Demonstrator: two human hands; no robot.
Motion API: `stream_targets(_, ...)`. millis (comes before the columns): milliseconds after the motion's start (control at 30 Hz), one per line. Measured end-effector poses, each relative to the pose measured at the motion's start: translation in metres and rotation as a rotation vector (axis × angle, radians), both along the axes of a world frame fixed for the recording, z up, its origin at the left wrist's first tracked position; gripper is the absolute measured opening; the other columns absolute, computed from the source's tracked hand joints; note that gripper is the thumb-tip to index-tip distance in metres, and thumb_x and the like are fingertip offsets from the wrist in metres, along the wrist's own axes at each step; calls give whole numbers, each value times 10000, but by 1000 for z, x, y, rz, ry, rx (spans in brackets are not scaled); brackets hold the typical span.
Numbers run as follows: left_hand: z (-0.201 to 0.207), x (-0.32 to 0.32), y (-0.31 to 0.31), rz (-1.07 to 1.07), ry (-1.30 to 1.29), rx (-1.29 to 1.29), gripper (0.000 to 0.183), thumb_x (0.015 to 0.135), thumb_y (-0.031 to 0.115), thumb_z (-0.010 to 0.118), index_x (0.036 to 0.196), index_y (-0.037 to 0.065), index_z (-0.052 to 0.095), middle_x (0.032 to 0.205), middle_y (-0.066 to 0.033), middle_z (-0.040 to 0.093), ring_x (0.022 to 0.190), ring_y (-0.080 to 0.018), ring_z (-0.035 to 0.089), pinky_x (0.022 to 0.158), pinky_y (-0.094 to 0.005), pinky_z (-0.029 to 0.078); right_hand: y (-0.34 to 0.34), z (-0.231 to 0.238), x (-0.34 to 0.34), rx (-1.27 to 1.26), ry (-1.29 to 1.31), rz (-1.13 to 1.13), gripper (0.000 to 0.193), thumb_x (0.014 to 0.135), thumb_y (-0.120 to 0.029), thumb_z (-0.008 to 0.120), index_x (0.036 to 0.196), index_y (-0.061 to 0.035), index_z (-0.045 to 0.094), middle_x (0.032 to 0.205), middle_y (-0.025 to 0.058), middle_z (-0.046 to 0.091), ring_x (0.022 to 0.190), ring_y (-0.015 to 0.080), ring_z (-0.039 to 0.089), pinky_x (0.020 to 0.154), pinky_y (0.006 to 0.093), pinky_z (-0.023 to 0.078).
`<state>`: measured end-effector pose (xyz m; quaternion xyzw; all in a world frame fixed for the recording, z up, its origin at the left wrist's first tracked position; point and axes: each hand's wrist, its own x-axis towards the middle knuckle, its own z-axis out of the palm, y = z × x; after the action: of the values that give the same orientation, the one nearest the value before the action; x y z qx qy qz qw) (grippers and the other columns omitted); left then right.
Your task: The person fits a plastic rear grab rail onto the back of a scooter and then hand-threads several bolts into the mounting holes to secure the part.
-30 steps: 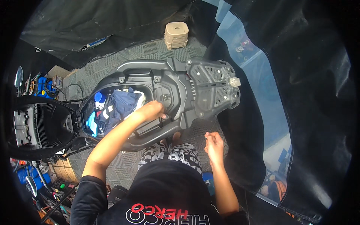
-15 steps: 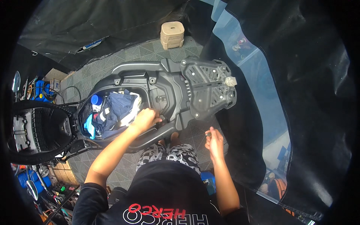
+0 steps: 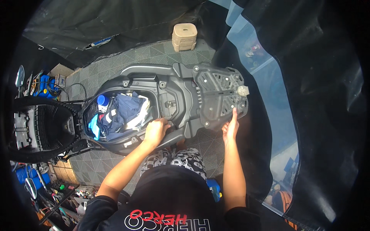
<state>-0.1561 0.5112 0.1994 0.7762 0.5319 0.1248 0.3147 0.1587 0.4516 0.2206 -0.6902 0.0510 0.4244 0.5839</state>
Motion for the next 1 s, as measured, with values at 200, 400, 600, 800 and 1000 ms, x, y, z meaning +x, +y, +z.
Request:
stream_targets(200, -2, -3, -4, 25, -40, 60, 227, 865, 227, 729, 889, 23, 633, 859, -180, 690, 781, -364, 701, 707, -435, 561, -1, -16, 7, 60, -71, -19, 433, 851, -441, 777, 803, -113, 498, 576, -101, 247, 420, 29, 234, 381, 222, 173)
stream_targets(400, -3, 0, -4, 37, 4, 38, 195, 858, 207, 746, 899, 37, 659, 857, -162, 695, 797, -369, 691, 715, -443, 556, -2, -11, 3, 84, -120, -8, 463, 878, -406, 764, 733, -158, 401, 561, -102, 246, 424, 39, 239, 397, 244, 174)
stream_targets(600, -9, -2, -2, -56, -8, 14, 170, 872, 161, 724, 954, 36, 644, 869, -165, 692, 812, -368, 688, 719, -452, 554, -1, -4, 0, 65, -138, -45, 500, 896, -385, 754, 676, -183, 353, 542, -99, 249, 422, 45, 238, 412, 259, 185)
stream_targets(800, -3, 0, 0, -6, -16, 15, 208, 859, 190, 728, 924, 22, 623, 853, -165, 684, 812, -359, 693, 714, -432, 551, -3, -1, -1, 137, -133, -7, 505, 922, -382, 734, 665, -206, 336, 532, -120, 264, 408, 18, 223, 387, 238, 148)
stream_targets(1000, -3, 3, -4, 120, -68, -11, 241, 825, 208, 794, 908, 21, 667, 818, -165, 693, 762, -362, 692, 691, -427, 548, -4, 2, 1, 138, -115, -11, 476, 934, -322, 724, 658, -192, 358, 531, -105, 284, 420, 27, 236, 413, 254, 159)
